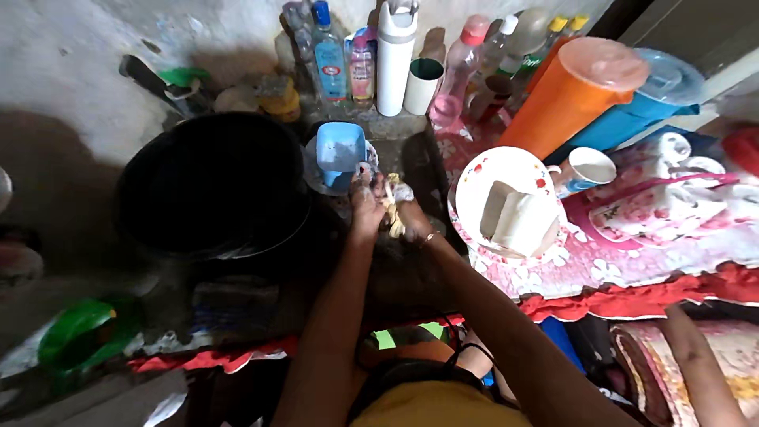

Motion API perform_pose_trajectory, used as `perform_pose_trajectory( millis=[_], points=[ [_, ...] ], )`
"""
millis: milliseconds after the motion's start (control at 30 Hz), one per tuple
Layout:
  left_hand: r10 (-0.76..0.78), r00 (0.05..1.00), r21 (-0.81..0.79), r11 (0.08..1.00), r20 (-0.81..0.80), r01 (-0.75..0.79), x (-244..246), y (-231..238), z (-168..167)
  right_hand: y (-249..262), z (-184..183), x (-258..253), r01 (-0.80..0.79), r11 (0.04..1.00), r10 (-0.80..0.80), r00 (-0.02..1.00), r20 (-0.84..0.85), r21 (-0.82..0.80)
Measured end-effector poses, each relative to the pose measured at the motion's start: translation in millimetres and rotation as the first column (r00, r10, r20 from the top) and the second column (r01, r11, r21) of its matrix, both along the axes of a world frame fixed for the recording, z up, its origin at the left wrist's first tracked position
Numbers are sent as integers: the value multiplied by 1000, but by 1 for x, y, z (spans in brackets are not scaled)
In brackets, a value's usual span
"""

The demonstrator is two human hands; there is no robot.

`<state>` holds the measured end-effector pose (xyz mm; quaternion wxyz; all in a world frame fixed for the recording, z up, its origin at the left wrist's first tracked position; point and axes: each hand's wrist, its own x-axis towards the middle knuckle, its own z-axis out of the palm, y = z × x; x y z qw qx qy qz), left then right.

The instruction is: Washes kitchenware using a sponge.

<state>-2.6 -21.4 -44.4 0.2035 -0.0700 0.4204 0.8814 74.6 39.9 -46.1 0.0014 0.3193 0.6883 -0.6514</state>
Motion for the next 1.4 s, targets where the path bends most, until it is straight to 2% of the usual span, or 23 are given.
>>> perform_pose_trajectory(
  millis=[67, 133, 200, 267, 333, 400, 433, 500, 567, 600, 667, 733, 800, 833, 900, 933, 1000, 1067, 1133, 1200, 1233, 1333, 1400],
  points=[
    [-16, 999, -143, 990, -31, 11, -2, -7, 0, -3, 7, 5, -51, 998, 54, 997, -60, 38],
    [5, 1000, -248, 969, -26, -12, -2, -5, 6, -9, 10, 6, -61, 983, 73, 995, -67, 172],
    [10, 999, -256, 967, -37, -19, 2, 1, 10, -13, 10, 4, -22, 959, 40, 998, -56, 283],
    [5, 997, -190, 982, -71, -19, 1, 5, 3, -11, 10, 0, -2, 965, 2, 1000, 1, 261],
    [-20, 999, -105, 994, -34, 17, -1, 0, -5, -4, 6, -6, -6, 977, -11, 997, 80, 213],
    [-103, 995, -153, 983, -19, 98, -4, -5, -12, 1, 0, -6, 5, 976, -26, 995, 95, 218],
    [-158, 987, -268, 953, -41, 142, -5, -9, -15, 3, 0, -5, 37, 976, -53, 996, 73, 217],
    [-324, 941, -581, 786, -97, 211, -5, -18, -15, 7, -2, -5, 128, 972, -125, 992, -25, 198],
    [-523, 846, -734, 615, -105, 289, -3, -19, -10, 8, 5, -9, 113, 972, -102, 993, -64, 206],
    [-603, 789, -802, 527, -121, 280, 0, -18, -7, 8, 8, -12, 75, 968, -59, 996, -72, 240],
    [-724, 682, -894, 370, -107, 252, 6, -17, 10, 9, 9, -22, 48, 947, -28, 997, -67, 317],
    [-792, 604, -934, 275, -85, 228, 9, -17, 22, 17, 9, -28, 57, 927, -51, 998, -25, 369],
    [-823, 566, -963, 182, -40, 197, 15, -15, 32, 25, 15, -34, 108, 923, -125, 992, 22, 368],
    [-820, 571, -970, 169, -41, 173, 18, -15, 33, 26, 16, -38, 165, 925, -178, 984, 9, 343],
    [-787, 611, -968, 207, -78, 143, 19, -15, 27, 22, 16, -45, 278, 940, -272, 961, -59, 197],
    [-764, 637, -959, 248, -106, 138, 16, -17, 20, 18, 15, -45, 281, 952, -271, 958, -95, 120],
    [-720, 679, -935, 325, -144, 146, 9, -23, 11, 9, 13, -41, 180, 984, -177, 977, -118, 12],
    [-705, 692, -922, 355, -156, 154, 7, -26, 14, 7, 17, -37, 106, 994, -104, 989, -101, 18],
    [-722, 678, -935, 320, -137, 152, 10, -26, 19, 13, 19, -35, 79, 990, -69, 994, -80, 118],
    [-729, 668, -949, 294, -146, 114, 14, -25, 19, 19, 21, -38, 99, 974, -90, 995, -53, 202],
    [-721, 672, -946, 311, -168, 97, 14, -25, 16, 18, 21, -39, 143, 971, -136, 989, -50, 192],
    [-602, 762, -867, 486, -239, 112, 13, -24, 1, 5, 23, -41, 262, 964, -259, 964, -57, 47],
    [-549, 801, -837, 534, -241, 114, 10, -27, -5, -2, 27, -36, 162, 987, -162, 987, -18, 21]
  ],
)
